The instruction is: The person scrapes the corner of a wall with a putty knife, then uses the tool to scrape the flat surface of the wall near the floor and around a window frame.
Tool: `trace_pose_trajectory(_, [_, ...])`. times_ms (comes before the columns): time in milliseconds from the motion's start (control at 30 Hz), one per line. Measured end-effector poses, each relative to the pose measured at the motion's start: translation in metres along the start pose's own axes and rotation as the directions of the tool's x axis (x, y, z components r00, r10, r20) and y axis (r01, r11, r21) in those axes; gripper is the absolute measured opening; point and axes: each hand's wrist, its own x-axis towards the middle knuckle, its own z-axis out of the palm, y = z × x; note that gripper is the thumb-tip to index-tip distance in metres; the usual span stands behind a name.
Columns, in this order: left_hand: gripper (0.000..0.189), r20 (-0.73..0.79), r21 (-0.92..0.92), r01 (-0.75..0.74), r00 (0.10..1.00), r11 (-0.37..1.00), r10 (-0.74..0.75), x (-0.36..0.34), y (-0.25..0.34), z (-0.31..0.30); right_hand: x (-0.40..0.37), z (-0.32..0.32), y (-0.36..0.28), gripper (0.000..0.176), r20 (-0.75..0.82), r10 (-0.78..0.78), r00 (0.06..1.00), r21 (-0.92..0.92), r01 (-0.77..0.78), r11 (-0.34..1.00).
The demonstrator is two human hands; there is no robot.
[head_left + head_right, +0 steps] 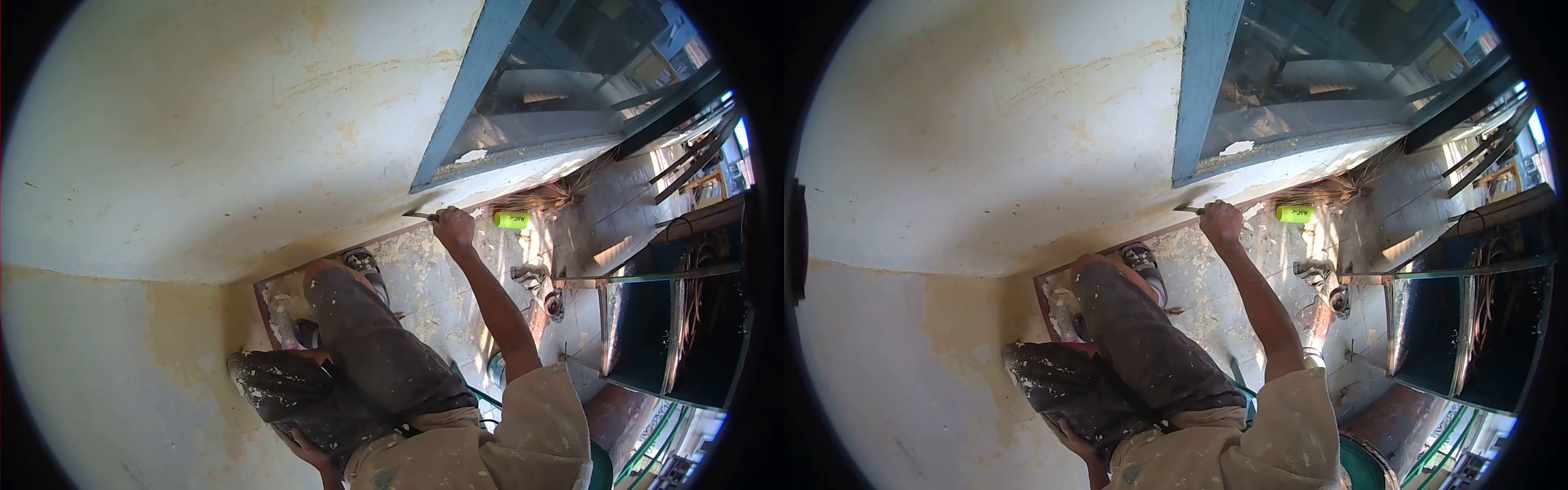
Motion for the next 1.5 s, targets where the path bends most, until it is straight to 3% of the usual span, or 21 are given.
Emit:
trace_pose_trajectory(100, [0.063,0.003,-0.022,0.013,1.000,1.000,-0.013,0.000,-0.001,0.000,-0.013,0.011,0.002,0.018,-0.076,-0.002,0.997,0.029,0.005,1.000])
trace_pose_trajectory(300, [0.063,-0.012,0.012,0.047,0.999,0.999,-0.047,-0.002,0.012,0.002,-0.016,-0.063,0.000,0.015,-0.154,0.089,0.984,0.000,-0.090,0.996])
trace_pose_trajectory(467, [0.062,-0.004,0.011,0.020,1.000,1.000,-0.020,0.000,0.005,0.001,0.000,0.021,-0.008,0.016,-0.107,0.048,0.993,-0.131,-0.062,0.989])
trace_pose_trajectory(567, [0.062,-0.006,-0.044,0.025,1.000,0.999,-0.025,-0.001,0.001,0.001,-0.013,0.058,-0.009,0.015,-0.157,0.046,0.987,-0.082,-0.060,0.995])
trace_pose_trajectory(667, [0.062,0.001,-0.078,0.071,0.997,0.994,-0.071,-0.001,-0.003,0.001,-0.028,0.023,-0.012,0.018,-0.126,0.152,0.980,-0.047,-0.159,0.986])
trace_pose_trajectory(800, [0.064,-0.001,-0.108,0.081,0.997,0.991,-0.082,0.003,-0.035,-0.003,-0.033,-0.056,-0.015,0.016,-0.215,0.176,0.961,0.099,-0.158,0.982])
trace_pose_trajectory(900, [0.066,-0.008,-0.123,0.055,0.998,0.991,-0.057,0.007,-0.047,-0.002,-0.022,-0.033,-0.021,0.013,-0.216,0.189,0.958,0.079,-0.175,0.981])
trace_pose_trajectory(1100, [0.065,-0.020,-0.070,0.046,0.999,0.997,-0.047,0.002,-0.027,0.001,-0.033,0.100,-0.033,0.017,-0.024,0.164,0.986,-0.039,-0.165,0.986])
trace_pose_trajectory(1233, [0.063,-0.033,-0.078,0.056,0.998,0.995,-0.058,-0.001,-0.011,0.002,-0.069,0.084,-0.030,0.023,0.078,0.162,0.984,0.230,-0.176,0.957])
trace_pose_trajectory(1300, [0.065,-0.006,-0.107,0.027,1.000,0.994,-0.028,-0.001,-0.008,0.000,-0.080,0.062,-0.011,0.026,0.053,0.110,0.993,0.397,-0.122,0.910])
trace_pose_trajectory(1433, [0.066,0.010,-0.126,0.032,0.999,0.992,-0.031,-0.001,-0.005,0.000,-0.074,0.017,0.039,0.025,-0.265,0.050,0.963,0.395,0.061,0.916])
trace_pose_trajectory(1500, [0.064,-0.012,-0.116,0.023,1.000,0.993,-0.025,-0.001,-0.003,0.003,-0.061,-0.014,0.060,0.023,-0.288,-0.001,0.958,0.434,0.132,0.891])
